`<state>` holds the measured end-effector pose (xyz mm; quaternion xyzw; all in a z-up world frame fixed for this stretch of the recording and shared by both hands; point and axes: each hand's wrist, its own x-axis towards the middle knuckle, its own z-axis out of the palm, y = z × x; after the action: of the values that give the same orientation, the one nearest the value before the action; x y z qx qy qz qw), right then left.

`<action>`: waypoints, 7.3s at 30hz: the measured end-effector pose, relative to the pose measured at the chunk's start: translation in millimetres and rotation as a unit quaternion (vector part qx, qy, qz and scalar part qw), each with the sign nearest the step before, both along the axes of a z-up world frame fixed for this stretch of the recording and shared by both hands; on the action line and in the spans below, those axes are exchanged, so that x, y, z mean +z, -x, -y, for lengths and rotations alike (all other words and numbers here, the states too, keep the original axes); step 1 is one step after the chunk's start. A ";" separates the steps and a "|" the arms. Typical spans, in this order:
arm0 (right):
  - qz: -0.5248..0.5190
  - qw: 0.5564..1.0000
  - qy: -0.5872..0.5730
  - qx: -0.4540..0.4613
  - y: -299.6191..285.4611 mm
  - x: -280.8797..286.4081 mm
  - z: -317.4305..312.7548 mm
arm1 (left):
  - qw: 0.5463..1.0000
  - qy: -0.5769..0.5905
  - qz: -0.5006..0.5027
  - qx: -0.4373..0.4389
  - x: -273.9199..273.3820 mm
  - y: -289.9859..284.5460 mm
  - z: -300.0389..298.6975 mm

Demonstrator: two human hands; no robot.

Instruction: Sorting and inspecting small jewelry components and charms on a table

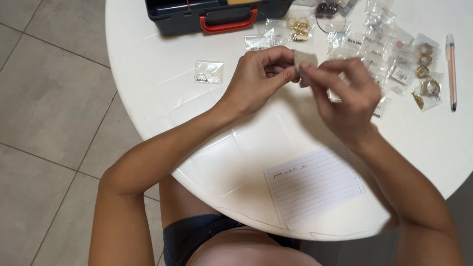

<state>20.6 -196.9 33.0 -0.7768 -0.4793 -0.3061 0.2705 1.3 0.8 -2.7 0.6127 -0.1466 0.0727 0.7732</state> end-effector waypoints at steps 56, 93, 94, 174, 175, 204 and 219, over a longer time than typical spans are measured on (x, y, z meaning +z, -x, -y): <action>-0.430 0.895 -0.119 0.019 -2.4 -2.3 -5.5 | 0.902 -0.336 0.238 0.133 26.4 11.0 -23.5; -0.446 0.861 -0.211 0.124 10.6 7.8 -7.1 | 0.986 0.145 0.046 0.071 13.5 14.0 12.4; -0.434 0.862 -0.238 0.105 9.4 2.0 -4.1 | 0.988 0.134 0.046 0.061 12.7 16.5 13.5; -0.176 0.981 0.058 -0.053 -6.6 9.6 6.8 | 0.615 -0.619 0.432 0.229 31.1 17.7 1.0; -0.219 0.972 0.063 -0.052 -6.5 13.2 7.0 | 0.612 -0.623 0.428 0.232 33.2 18.8 1.3; -0.188 0.980 0.047 -0.052 4.1 17.8 5.8 | 0.649 -0.591 0.416 0.240 23.1 23.0 -6.4; -0.087 0.995 -0.047 0.018 8.2 38.7 5.8 | 0.751 -0.471 0.394 0.244 44.7 27.1 -23.1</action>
<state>12.4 -202.6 71.7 -0.7782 -0.4528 -0.2545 0.3531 -25.8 23.9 42.1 0.8311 -0.2994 0.4153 0.2170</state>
